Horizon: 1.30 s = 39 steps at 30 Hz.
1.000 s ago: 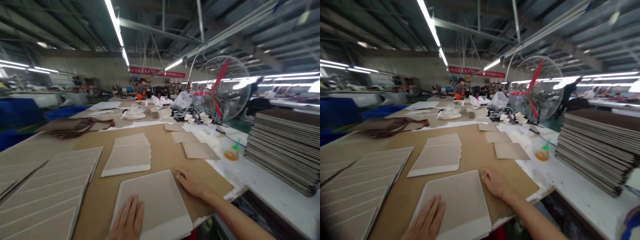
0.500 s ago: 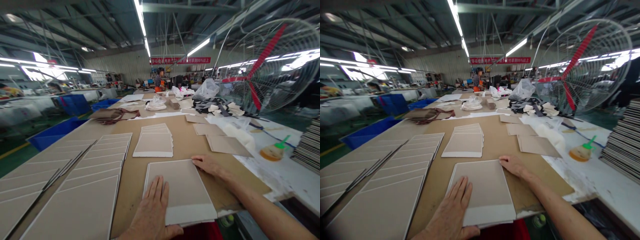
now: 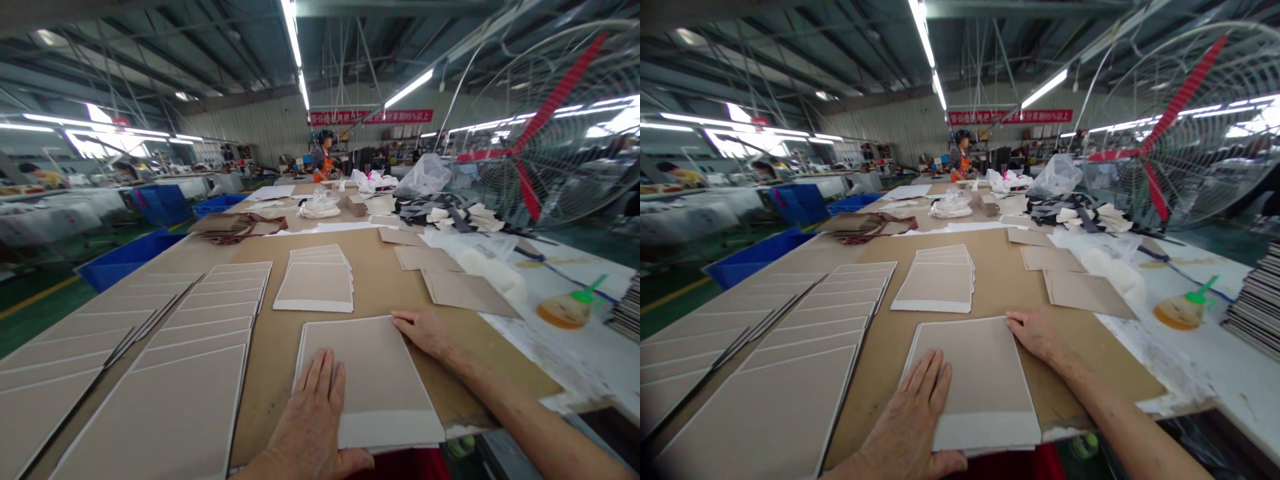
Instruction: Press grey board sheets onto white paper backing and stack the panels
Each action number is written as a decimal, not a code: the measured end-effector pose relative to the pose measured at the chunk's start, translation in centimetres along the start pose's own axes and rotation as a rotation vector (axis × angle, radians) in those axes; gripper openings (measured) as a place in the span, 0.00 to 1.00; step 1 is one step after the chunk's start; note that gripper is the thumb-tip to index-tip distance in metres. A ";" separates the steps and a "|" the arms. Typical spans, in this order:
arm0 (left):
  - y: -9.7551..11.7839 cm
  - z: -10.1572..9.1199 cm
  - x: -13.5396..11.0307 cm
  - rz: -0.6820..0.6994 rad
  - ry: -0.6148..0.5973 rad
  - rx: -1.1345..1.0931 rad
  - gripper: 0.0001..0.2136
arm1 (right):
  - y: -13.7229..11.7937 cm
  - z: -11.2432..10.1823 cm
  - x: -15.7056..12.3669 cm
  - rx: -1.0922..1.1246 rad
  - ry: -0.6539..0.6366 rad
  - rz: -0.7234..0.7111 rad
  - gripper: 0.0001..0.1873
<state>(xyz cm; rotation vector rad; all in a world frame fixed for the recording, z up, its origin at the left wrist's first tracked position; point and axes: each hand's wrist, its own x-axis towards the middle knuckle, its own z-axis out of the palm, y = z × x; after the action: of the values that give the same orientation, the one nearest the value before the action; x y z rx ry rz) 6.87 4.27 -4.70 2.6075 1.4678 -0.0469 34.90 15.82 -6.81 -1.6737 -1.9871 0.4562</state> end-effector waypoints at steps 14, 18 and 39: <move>0.2 0.0 -0.5 0.046 0.028 -0.036 0.53 | -1.2 -1.0 0.8 0.551 -0.032 0.112 0.19; 0.1 -0.3 -1.0 0.058 0.038 -0.081 0.52 | -2.3 -1.3 0.1 0.700 -0.119 0.188 0.25; -1.1 1.0 -3.9 -0.017 0.104 -0.045 0.28 | -3.5 -6.1 0.7 0.964 0.330 0.208 0.17</move>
<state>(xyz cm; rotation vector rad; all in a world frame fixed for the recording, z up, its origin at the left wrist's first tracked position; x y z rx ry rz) 3.97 1.39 -5.40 2.5978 1.5049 0.1197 35.46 15.46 0.22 -1.2005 -1.0571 0.9503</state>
